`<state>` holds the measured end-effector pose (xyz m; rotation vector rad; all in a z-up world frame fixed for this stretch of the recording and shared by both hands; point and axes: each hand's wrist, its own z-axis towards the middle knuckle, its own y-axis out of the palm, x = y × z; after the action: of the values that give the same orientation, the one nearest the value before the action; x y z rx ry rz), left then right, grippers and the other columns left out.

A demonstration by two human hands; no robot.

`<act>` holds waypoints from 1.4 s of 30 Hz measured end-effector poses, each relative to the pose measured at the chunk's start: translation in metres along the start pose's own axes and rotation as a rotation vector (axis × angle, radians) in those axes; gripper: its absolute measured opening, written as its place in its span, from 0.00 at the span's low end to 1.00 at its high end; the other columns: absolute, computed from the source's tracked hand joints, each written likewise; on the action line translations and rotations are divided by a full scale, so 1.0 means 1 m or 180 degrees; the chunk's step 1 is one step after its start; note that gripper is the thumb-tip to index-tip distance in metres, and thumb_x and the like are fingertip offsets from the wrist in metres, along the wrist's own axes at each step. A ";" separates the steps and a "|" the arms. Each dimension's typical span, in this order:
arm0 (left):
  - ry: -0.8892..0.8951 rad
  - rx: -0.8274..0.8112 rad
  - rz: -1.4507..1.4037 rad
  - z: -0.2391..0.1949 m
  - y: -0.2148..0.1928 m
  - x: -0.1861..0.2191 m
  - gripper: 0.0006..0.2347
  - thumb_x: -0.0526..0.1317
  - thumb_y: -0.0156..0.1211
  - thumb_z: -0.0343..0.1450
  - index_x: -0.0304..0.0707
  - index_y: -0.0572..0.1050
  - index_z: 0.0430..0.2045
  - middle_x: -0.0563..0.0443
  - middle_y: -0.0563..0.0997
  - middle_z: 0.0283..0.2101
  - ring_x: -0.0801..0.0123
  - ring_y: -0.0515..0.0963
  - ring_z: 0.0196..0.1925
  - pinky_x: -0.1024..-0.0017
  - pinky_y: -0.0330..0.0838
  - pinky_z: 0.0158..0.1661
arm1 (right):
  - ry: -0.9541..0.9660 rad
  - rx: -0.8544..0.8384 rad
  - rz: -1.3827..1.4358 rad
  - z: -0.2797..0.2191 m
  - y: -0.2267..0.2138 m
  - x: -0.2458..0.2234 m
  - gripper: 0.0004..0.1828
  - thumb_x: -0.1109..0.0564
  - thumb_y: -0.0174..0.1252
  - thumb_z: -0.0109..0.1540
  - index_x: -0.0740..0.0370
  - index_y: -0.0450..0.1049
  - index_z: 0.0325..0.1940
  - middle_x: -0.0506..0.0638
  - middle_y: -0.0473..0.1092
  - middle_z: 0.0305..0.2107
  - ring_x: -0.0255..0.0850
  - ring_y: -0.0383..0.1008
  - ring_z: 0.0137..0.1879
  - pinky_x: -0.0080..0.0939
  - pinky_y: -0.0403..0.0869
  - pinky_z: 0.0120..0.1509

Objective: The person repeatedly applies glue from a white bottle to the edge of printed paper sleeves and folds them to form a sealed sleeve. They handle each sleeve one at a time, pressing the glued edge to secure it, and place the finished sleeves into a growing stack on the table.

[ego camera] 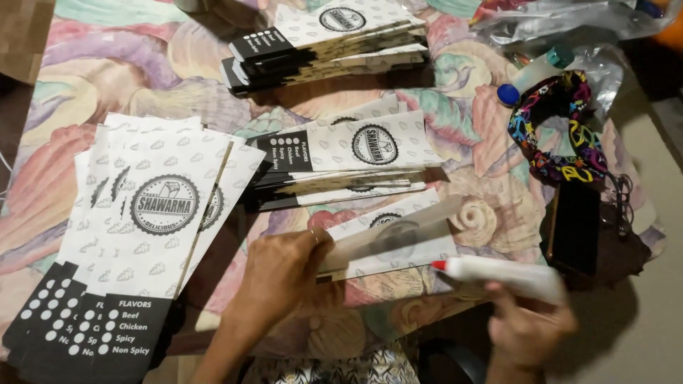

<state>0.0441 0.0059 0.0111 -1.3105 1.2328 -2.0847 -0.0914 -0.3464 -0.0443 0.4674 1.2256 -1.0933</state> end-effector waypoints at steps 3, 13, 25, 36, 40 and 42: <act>0.0012 0.0015 -0.0178 0.007 -0.009 -0.001 0.07 0.40 0.55 0.77 0.46 0.77 0.29 0.59 0.76 0.15 0.74 0.69 0.11 0.75 0.63 0.15 | -0.0028 -0.0283 0.0521 -0.014 0.027 -0.013 0.30 0.62 0.76 0.48 0.71 0.73 0.50 0.53 0.73 0.40 0.41 0.74 0.47 0.39 0.80 0.54; -0.0049 0.0054 -0.0288 0.012 -0.018 -0.008 0.05 0.44 0.58 0.74 0.50 0.79 0.37 0.53 0.81 0.17 0.61 0.77 0.15 0.61 0.66 0.22 | -0.0659 0.0156 0.0553 0.027 0.009 0.003 0.27 0.63 0.79 0.54 0.75 0.74 0.52 0.60 0.74 0.43 0.48 0.76 0.50 0.48 0.84 0.53; -0.0068 0.0095 -0.0292 0.013 -0.017 -0.011 0.07 0.47 0.58 0.74 0.47 0.79 0.33 0.46 0.81 0.19 0.49 0.79 0.19 0.56 0.65 0.24 | -0.0473 0.0352 0.0948 0.026 0.015 0.016 0.28 0.63 0.80 0.50 0.72 0.75 0.50 0.58 0.75 0.43 0.46 0.79 0.50 0.49 0.87 0.58; -0.0234 -0.0195 -0.0796 0.020 -0.033 -0.005 0.07 0.41 0.61 0.73 0.42 0.83 0.29 0.53 0.86 0.24 0.68 0.81 0.21 0.67 0.69 0.25 | -0.1085 -0.0268 -0.0458 -0.049 0.033 0.070 0.32 0.59 0.77 0.50 0.65 0.74 0.57 0.62 0.60 0.57 0.52 0.72 0.58 0.44 0.79 0.63; -0.0331 -0.0277 -0.0894 0.022 -0.046 -0.002 0.08 0.43 0.60 0.72 0.40 0.82 0.28 0.50 0.87 0.29 0.59 0.84 0.28 0.61 0.67 0.29 | 0.0363 -0.0769 0.0943 -0.085 0.078 -0.017 0.32 0.67 0.74 0.45 0.66 0.70 0.51 0.54 0.74 0.42 0.40 0.76 0.46 0.34 0.77 0.53; -0.0338 -0.0283 -0.0898 0.023 -0.044 -0.005 0.08 0.43 0.60 0.72 0.41 0.82 0.30 0.50 0.87 0.29 0.59 0.84 0.28 0.62 0.67 0.29 | 0.0495 -0.0858 0.1158 -0.097 0.093 -0.047 0.27 0.68 0.73 0.43 0.65 0.72 0.44 0.52 0.73 0.37 0.40 0.75 0.43 0.34 0.78 0.50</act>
<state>0.0718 0.0225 0.0492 -1.6985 1.1634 -2.1327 -0.0591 -0.2078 -0.0566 0.5488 1.3383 -0.5819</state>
